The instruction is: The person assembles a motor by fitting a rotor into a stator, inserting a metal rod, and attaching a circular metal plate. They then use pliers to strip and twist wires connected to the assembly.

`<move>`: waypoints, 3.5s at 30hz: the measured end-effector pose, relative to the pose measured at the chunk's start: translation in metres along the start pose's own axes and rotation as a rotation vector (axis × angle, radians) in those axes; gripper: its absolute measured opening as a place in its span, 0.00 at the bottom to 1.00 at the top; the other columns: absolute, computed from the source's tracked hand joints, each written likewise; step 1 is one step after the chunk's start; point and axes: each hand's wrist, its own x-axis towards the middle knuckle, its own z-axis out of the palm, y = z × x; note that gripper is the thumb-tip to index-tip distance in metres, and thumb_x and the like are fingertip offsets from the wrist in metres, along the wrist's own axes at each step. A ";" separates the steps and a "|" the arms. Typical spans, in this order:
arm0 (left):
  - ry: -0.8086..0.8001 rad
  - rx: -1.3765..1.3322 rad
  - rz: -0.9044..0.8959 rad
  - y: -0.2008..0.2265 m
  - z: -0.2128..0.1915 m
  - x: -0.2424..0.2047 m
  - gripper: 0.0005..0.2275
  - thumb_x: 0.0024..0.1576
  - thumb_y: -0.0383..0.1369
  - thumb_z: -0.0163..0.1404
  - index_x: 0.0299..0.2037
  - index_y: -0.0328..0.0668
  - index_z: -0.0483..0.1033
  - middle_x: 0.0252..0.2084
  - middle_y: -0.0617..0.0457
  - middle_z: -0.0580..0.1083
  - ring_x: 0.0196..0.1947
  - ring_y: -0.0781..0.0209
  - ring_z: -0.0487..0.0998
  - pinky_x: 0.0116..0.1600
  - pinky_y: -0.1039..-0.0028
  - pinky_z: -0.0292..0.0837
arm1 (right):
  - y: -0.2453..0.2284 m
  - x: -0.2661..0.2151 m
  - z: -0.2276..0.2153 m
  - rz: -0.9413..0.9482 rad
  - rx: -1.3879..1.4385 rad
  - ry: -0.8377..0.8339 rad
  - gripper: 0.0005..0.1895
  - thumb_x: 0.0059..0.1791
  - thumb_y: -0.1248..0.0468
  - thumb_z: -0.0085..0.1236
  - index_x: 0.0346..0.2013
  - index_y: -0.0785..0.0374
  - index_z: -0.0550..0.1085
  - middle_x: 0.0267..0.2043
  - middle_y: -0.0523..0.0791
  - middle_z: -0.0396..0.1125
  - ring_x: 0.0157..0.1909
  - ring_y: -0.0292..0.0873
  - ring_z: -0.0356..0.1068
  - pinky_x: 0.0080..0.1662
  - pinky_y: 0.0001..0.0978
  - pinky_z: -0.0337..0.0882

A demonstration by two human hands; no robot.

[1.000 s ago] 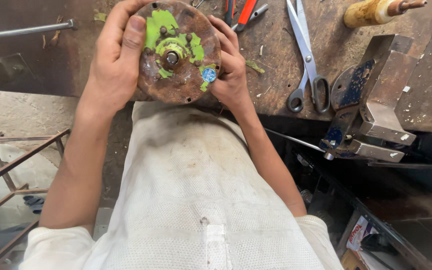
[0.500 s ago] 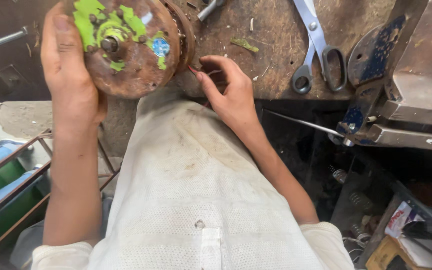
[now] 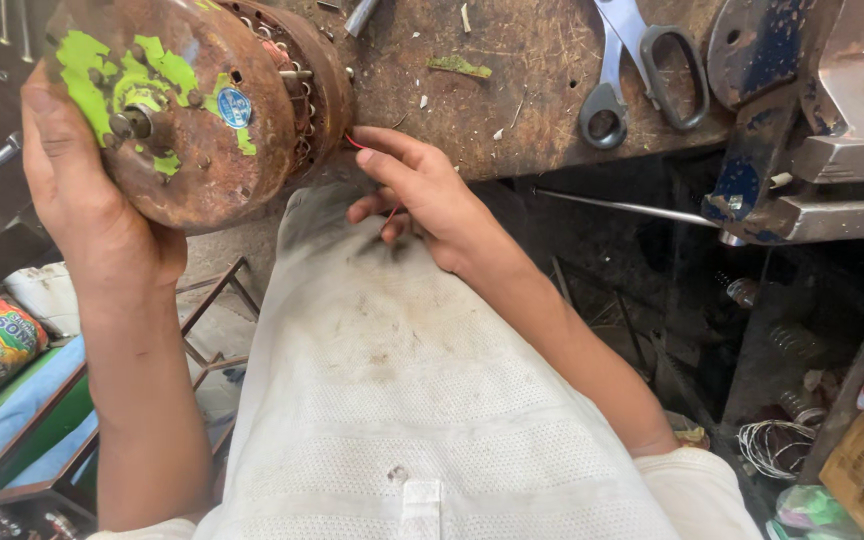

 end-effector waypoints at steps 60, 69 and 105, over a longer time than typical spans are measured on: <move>0.250 -0.208 0.057 -0.025 0.008 -0.020 0.21 0.77 0.42 0.37 0.70 0.32 0.60 0.63 0.46 0.70 0.64 0.60 0.72 0.71 0.68 0.72 | -0.052 -0.009 0.030 -0.879 -0.934 -0.154 0.25 0.58 0.68 0.57 0.71 0.60 0.66 0.76 0.51 0.51 0.75 0.49 0.60 0.68 0.38 0.73; 0.505 -0.426 0.049 -0.031 0.058 -0.046 0.24 0.76 0.43 0.35 0.76 0.34 0.52 0.71 0.42 0.64 0.72 0.55 0.67 0.76 0.63 0.68 | -0.035 0.006 0.021 -0.706 -0.437 -0.082 0.14 0.56 0.68 0.59 0.57 0.65 0.76 0.72 0.48 0.60 0.69 0.46 0.67 0.67 0.41 0.72; 0.299 1.017 0.124 0.013 0.068 -0.054 0.48 0.48 0.42 0.77 0.74 0.65 0.53 0.74 0.40 0.45 0.75 0.38 0.54 0.76 0.51 0.59 | -0.042 0.008 0.013 -0.677 -0.438 -0.068 0.12 0.57 0.70 0.61 0.55 0.69 0.76 0.68 0.48 0.63 0.67 0.46 0.70 0.68 0.40 0.74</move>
